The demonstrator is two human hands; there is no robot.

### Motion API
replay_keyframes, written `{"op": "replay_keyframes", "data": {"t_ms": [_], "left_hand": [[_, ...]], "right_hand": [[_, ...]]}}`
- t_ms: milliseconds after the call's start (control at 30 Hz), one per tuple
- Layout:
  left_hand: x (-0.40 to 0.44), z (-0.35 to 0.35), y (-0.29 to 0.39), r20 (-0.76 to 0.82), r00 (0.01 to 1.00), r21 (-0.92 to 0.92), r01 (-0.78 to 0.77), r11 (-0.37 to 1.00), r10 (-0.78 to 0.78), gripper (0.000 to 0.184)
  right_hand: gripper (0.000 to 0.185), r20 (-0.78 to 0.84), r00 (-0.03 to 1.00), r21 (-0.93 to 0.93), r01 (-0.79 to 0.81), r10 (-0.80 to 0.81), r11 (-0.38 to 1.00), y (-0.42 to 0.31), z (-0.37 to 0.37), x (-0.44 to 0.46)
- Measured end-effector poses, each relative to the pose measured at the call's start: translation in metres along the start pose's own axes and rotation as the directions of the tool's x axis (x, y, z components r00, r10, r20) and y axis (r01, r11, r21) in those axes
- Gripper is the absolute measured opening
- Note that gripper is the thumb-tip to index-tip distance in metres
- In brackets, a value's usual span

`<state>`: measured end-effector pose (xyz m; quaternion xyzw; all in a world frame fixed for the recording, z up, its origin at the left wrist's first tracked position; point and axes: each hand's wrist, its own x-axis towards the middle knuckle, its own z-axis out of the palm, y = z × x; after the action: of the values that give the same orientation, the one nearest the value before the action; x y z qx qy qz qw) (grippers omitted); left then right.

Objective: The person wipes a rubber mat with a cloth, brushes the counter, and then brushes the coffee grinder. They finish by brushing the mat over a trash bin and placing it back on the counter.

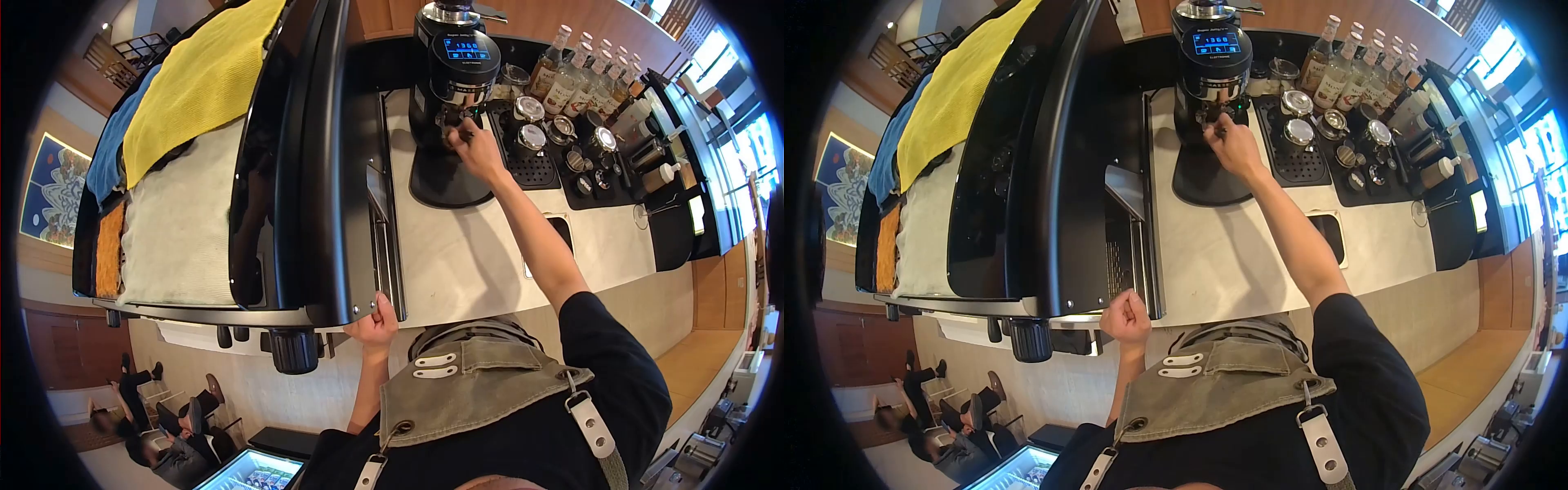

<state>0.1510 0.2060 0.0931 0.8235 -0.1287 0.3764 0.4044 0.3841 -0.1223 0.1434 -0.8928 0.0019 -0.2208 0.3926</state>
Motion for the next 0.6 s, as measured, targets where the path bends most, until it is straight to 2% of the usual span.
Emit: {"op": "replay_keyframes", "data": {"t_ms": [67, 133, 167, 200, 300, 367, 500, 533, 600], "left_hand": [[0.004, -0.001, 0.003, 0.004, 1.000, 0.011, -0.022, 1.000, 0.022, 0.006], [0.005, -0.001, 0.002, 0.008, 0.999, 0.014, -0.035, 0.999, 0.035, 0.006], [0.004, -0.001, 0.001, 0.007, 0.999, 0.014, -0.034, 0.999, 0.034, 0.006], [0.002, -0.002, 0.000, 0.009, 0.999, 0.014, -0.032, 0.999, 0.032, 0.006], [0.005, -0.001, 0.004, 0.009, 1.000, -0.010, -0.004, 1.000, 0.004, 0.006], [0.006, -0.002, 0.007, 0.016, 1.000, -0.020, 0.005, 1.000, -0.005, 0.005], [0.009, 0.000, 0.012, 0.013, 0.998, -0.057, 0.064, 0.996, -0.063, 0.005], [0.009, 0.000, 0.014, 0.009, 0.997, -0.058, 0.079, 0.995, -0.079, 0.005], [0.011, 0.002, 0.018, 0.002, 0.994, -0.063, 0.107, 0.992, -0.107, 0.005]], "right_hand": [[0.029, -0.028, 0.974, 0.213, -0.215, 0.226, 0.953, -0.013, -0.008, -0.015], [0.025, -0.034, 0.893, 0.623, -0.332, 0.449, 0.708, 0.006, 0.004, -0.024], [0.023, 0.005, 0.839, 0.784, -0.342, 0.545, 0.519, 0.016, 0.011, -0.027], [0.024, -0.031, 0.818, 0.869, -0.262, 0.574, 0.420, 0.026, 0.018, -0.026], [0.024, -0.085, 0.837, 0.914, -0.151, 0.541, 0.377, 0.020, 0.031, -0.012], [0.024, -0.051, 0.819, 0.919, -0.185, 0.571, 0.347, 0.025, 0.049, 0.002], [0.026, -0.056, 0.848, 0.926, -0.154, 0.527, 0.345, 0.023, 0.066, 0.006], [0.028, -0.053, 0.855, 0.923, -0.155, 0.515, 0.352, 0.022, 0.064, 0.005], [0.029, -0.048, 0.890, 0.854, -0.198, 0.453, 0.480, 0.023, 0.057, 0.009]]}}
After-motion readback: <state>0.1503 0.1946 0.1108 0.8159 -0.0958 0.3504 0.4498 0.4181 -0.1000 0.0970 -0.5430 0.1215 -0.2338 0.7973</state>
